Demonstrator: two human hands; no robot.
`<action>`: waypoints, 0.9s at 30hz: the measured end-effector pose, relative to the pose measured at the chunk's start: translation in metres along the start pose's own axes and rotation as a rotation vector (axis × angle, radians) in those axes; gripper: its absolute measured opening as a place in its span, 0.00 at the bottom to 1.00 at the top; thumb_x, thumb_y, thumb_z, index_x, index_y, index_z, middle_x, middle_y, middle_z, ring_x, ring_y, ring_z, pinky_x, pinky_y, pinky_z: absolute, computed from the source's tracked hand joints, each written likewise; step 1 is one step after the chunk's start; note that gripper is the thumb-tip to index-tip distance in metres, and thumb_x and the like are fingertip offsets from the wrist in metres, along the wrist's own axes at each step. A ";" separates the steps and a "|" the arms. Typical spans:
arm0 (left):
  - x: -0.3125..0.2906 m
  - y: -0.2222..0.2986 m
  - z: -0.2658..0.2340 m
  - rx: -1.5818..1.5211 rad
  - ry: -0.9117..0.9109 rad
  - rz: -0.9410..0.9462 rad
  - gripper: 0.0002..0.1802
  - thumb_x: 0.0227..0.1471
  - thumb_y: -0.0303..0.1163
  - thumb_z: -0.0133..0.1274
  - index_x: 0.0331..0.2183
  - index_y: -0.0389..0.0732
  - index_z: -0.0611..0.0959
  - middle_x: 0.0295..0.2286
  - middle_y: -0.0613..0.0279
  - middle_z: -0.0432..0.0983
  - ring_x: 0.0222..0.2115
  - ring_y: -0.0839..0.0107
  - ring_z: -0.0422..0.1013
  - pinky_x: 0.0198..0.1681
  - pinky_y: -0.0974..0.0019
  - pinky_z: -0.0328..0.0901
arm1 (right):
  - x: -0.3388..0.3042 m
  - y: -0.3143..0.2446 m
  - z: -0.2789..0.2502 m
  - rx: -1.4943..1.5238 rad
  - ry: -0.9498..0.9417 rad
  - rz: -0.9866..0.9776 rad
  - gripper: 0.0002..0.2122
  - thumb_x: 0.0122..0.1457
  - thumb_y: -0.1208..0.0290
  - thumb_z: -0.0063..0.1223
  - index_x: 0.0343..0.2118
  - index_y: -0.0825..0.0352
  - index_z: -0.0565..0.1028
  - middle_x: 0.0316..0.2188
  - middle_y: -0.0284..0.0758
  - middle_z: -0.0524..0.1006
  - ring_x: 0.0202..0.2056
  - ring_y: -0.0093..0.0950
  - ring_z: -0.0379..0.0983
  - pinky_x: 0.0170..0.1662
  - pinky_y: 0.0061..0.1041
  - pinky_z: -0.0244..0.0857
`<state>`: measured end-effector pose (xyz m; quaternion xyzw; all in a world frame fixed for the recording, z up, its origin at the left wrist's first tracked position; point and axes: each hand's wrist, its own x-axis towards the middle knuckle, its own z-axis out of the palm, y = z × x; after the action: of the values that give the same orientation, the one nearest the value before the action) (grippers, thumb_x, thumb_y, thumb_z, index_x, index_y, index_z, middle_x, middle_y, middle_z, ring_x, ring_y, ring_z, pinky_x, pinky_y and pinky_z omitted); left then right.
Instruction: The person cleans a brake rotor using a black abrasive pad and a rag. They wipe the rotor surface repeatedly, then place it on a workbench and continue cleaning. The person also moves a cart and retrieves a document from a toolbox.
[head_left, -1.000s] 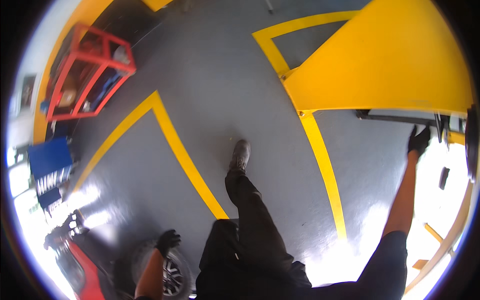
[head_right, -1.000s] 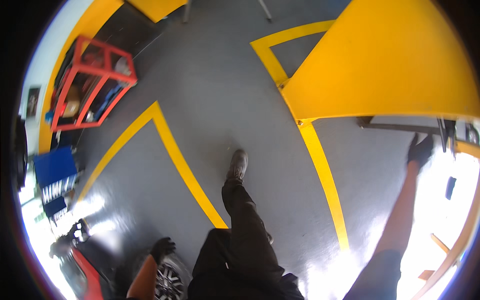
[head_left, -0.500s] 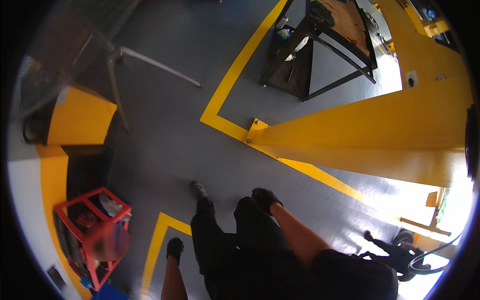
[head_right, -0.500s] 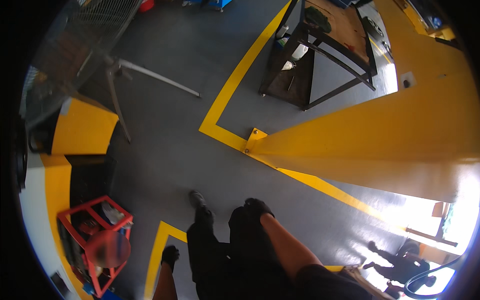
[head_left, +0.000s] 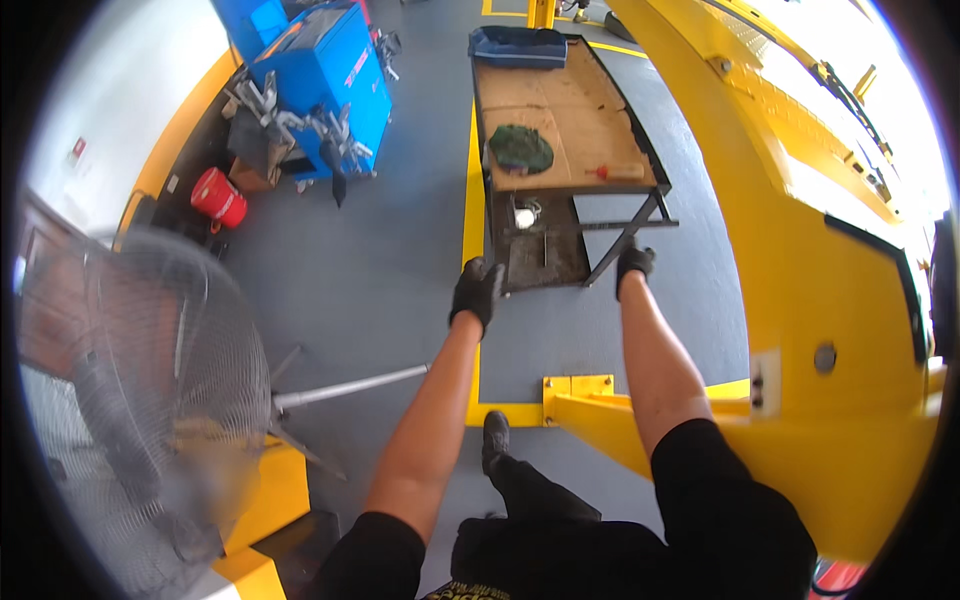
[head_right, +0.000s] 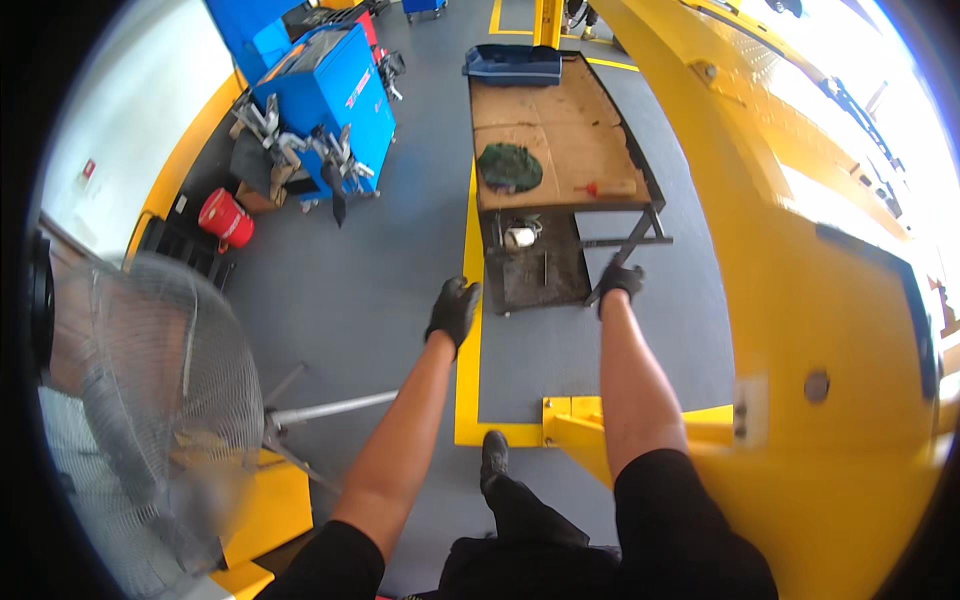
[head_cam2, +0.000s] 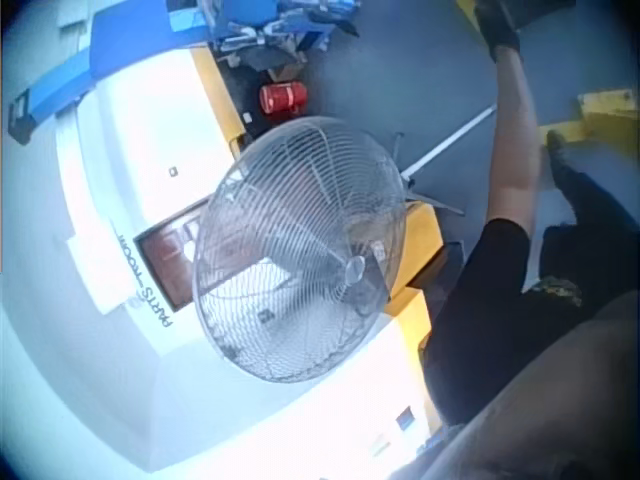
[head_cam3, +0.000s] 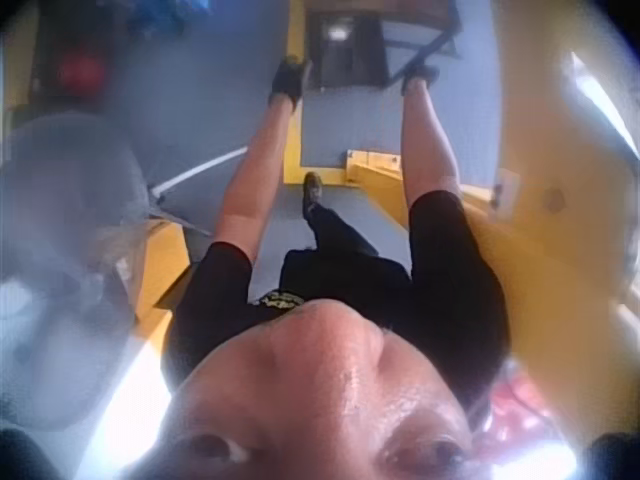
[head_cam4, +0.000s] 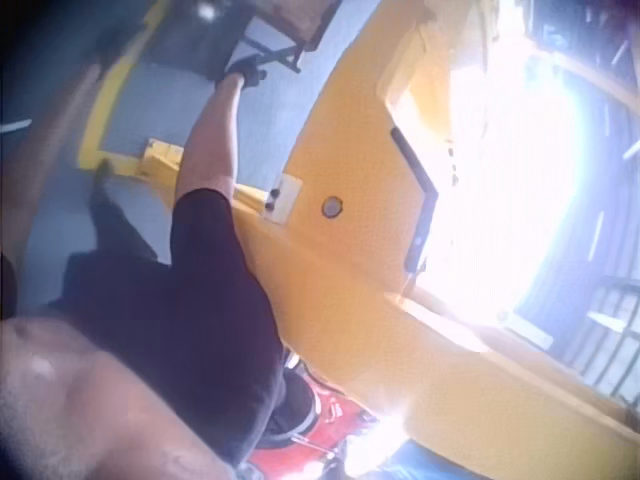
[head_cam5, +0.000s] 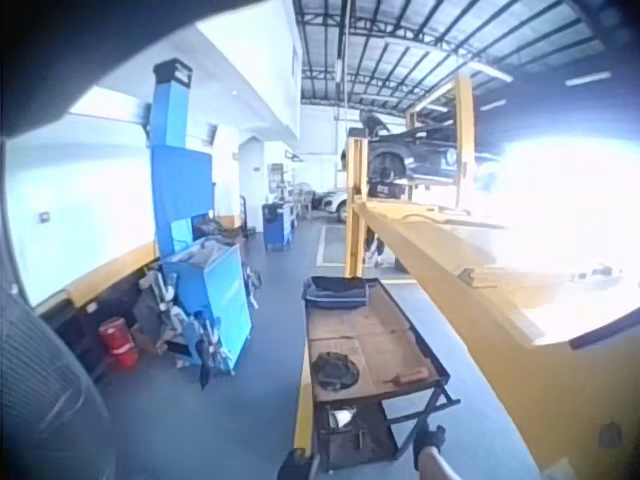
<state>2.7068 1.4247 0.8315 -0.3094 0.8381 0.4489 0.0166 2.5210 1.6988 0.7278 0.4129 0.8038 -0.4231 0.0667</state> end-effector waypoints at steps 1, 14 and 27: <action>0.028 0.039 0.022 0.096 -0.006 -0.030 0.40 0.55 0.58 0.55 0.59 0.39 0.71 0.50 0.45 0.75 0.52 0.47 0.72 0.53 0.50 0.67 | 0.070 0.004 -0.005 -0.057 0.131 0.048 0.36 0.57 0.45 0.59 0.61 0.66 0.65 0.60 0.54 0.67 0.56 0.51 0.71 0.55 0.44 0.69; 0.183 0.082 0.105 0.050 -0.085 -0.385 0.46 0.50 0.41 0.58 0.64 0.40 0.55 0.60 0.40 0.63 0.55 0.41 0.68 0.56 0.46 0.65 | 0.154 -0.088 0.021 -0.729 0.474 0.033 0.21 0.67 0.48 0.44 0.48 0.62 0.75 0.46 0.45 0.76 0.48 0.46 0.72 0.44 0.47 0.73; 0.394 0.117 0.076 0.033 -0.112 -0.390 0.50 0.47 0.37 0.60 0.62 0.34 0.50 0.51 0.36 0.68 0.50 0.40 0.71 0.53 0.48 0.67 | 0.202 -0.308 0.166 -0.668 0.396 -0.071 0.17 0.68 0.53 0.44 0.47 0.60 0.75 0.60 0.40 0.68 0.63 0.44 0.60 0.56 0.47 0.64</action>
<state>2.3075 1.3312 0.7527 -0.4401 0.7671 0.4401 0.1551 2.1273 1.6069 0.7230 0.4141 0.9083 -0.0523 0.0262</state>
